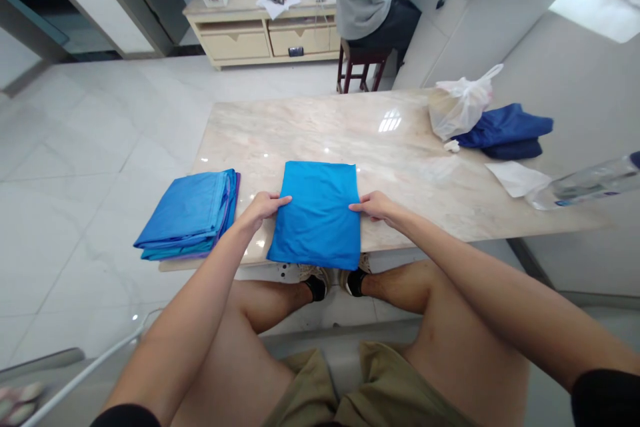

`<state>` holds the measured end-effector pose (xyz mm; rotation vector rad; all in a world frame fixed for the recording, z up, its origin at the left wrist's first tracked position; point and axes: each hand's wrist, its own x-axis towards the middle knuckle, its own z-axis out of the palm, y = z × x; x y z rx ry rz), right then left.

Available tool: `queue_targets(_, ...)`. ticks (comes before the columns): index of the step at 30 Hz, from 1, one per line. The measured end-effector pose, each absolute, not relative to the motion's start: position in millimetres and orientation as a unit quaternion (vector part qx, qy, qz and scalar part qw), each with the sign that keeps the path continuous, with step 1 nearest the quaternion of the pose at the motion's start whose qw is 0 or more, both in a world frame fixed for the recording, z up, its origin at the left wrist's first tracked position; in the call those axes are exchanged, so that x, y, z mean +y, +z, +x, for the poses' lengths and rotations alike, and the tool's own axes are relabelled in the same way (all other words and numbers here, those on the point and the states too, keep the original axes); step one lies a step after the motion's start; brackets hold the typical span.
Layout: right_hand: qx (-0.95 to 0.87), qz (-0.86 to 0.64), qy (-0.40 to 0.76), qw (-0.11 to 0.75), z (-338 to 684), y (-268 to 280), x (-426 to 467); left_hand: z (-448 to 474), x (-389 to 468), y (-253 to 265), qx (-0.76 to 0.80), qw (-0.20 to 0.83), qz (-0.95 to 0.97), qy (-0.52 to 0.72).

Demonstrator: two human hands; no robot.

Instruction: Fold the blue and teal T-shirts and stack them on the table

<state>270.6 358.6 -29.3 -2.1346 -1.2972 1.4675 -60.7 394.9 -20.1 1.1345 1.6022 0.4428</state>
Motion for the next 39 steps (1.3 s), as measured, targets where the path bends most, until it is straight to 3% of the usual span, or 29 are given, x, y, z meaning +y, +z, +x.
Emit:
queue_targets(7,-0.467,-0.682,0.487,0.280,292.4,13.8,357.6,-67.4,390.4,18.0,0.647,0.507,0.494,0.282)
queue_targets(12,-0.531,-0.636,0.388,0.404,293.6,43.8,362.8,-66.4,385.0,45.9,0.603,0.480,0.491,0.407)
queue_targets(19,-0.582,-0.606,0.249,0.481,287.2,65.7,367.9,-59.7,373.1,70.4,0.547,0.397,0.495,0.546)
queue_targets(24,-0.613,-0.554,0.225,0.517,281.7,71.1,366.5,-58.3,370.5,73.6,0.523,0.353,0.521,0.575)
queue_targets(34,-0.580,-0.589,0.275,0.491,278.1,59.1,367.2,-66.7,359.1,66.6,0.574,0.399,0.490,0.522)
queue_targets(37,-0.583,-0.631,0.276,0.431,274.3,40.7,379.2,-67.8,366.0,48.3,0.608,0.452,0.467,0.456)
queue_targets(39,-0.590,-0.670,0.290,0.346,273.1,26.1,386.7,-68.4,372.4,32.4,0.648,0.467,0.467,0.379)
